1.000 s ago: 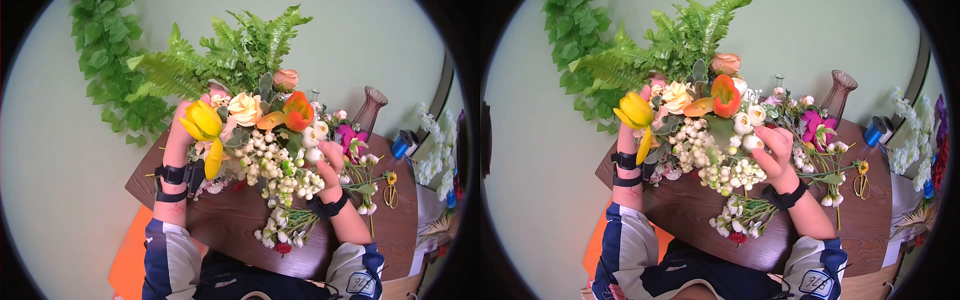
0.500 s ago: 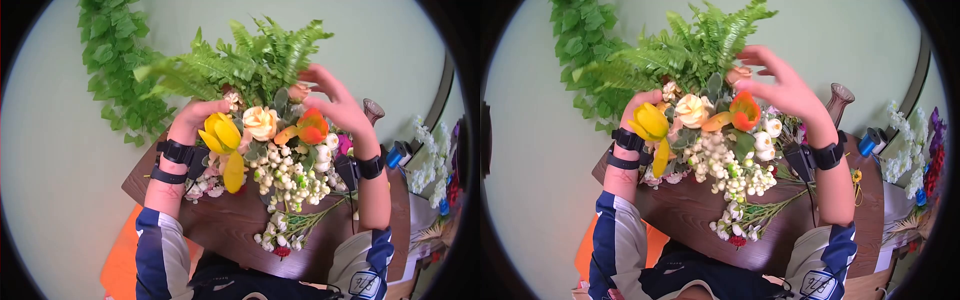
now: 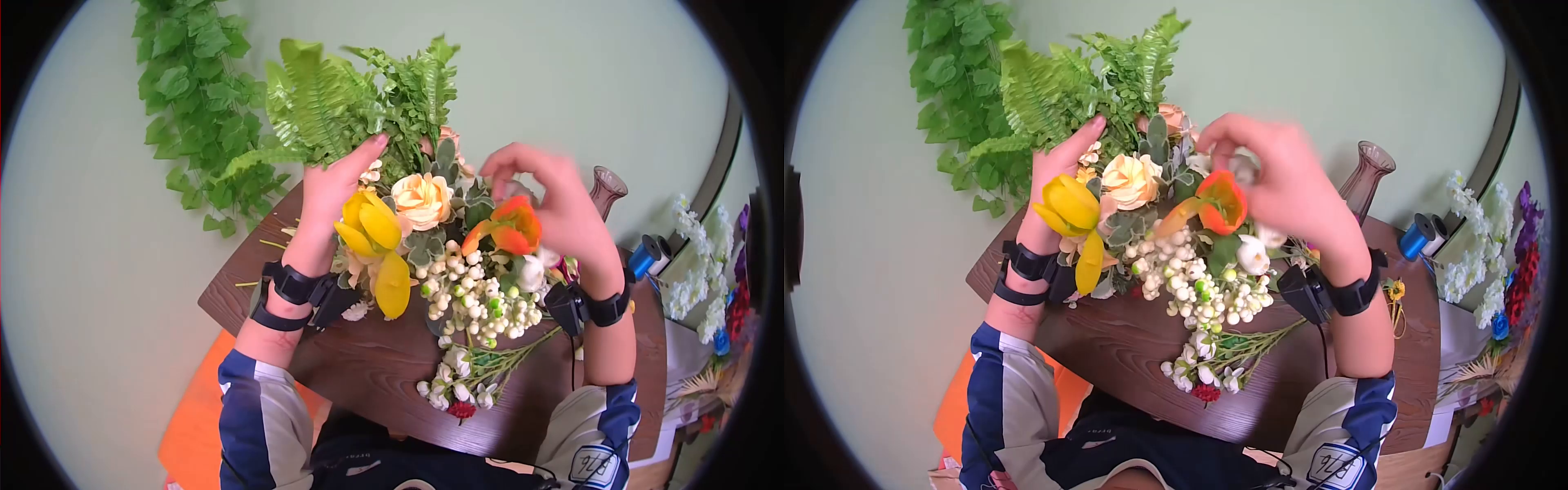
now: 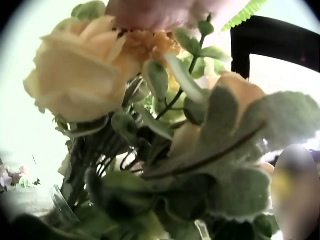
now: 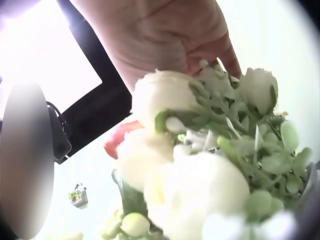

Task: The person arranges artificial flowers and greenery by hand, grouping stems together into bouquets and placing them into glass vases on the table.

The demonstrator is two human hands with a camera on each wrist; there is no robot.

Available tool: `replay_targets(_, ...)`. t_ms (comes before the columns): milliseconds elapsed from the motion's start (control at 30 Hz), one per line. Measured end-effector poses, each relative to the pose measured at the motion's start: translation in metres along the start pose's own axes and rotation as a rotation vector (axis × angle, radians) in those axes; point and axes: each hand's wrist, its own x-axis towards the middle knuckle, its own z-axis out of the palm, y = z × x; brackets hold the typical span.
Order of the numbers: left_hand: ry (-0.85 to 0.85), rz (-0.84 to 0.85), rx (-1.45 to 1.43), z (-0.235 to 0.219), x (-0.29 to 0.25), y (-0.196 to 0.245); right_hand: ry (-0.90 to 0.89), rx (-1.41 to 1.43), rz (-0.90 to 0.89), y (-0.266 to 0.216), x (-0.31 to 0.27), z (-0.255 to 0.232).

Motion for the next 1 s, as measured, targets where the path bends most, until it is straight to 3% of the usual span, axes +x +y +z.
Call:
replay_targets(33, 0.0, 0.035, 0.002, 0.0, 0.0, -0.005, -0.003, -0.187, -0.157, -0.006, 0.001, 0.002)
replay_targets(100, -0.002, 0.07, 0.004, 0.0, 0.002, -0.01, -0.009, -0.197, -0.222, -0.012, 0.003, 0.008)
replay_targets(133, -0.003, -0.101, -0.157, 0.002, 0.004, -0.01, -0.014, -0.208, -0.286, -0.014, 0.003, 0.01)
replay_targets(167, -0.004, -0.276, -0.316, 0.004, 0.005, -0.009, -0.142, -0.186, -0.233, -0.018, 0.006, 0.006)
replay_targets(267, -0.056, -0.331, -0.298, 0.01, -0.007, 0.008, -0.138, -0.223, -0.175, -0.02, 0.012, 0.013)
replay_targets(400, -0.048, -0.201, -0.199, 0.015, -0.006, 0.013, -0.098, -0.44, -0.239, -0.014, 0.011, 0.018)
replay_targets(600, -0.174, -0.042, 0.08, 0.001, 0.006, -0.002, -0.006, -0.183, -0.368, -0.003, 0.002, 0.016)
replay_targets(800, -0.128, -0.193, -0.115, 0.005, -0.001, 0.01, -0.192, 0.086, -0.19, 0.003, -0.004, 0.007)
replay_targets(900, -0.109, -0.289, -0.231, 0.012, -0.006, 0.021, -0.188, 0.251, 0.174, 0.005, -0.001, 0.006)
replay_targets(1000, -0.164, -0.361, -0.094, 0.02, -0.013, 0.044, -0.055, 0.246, 0.331, 0.0, 0.014, 0.002)
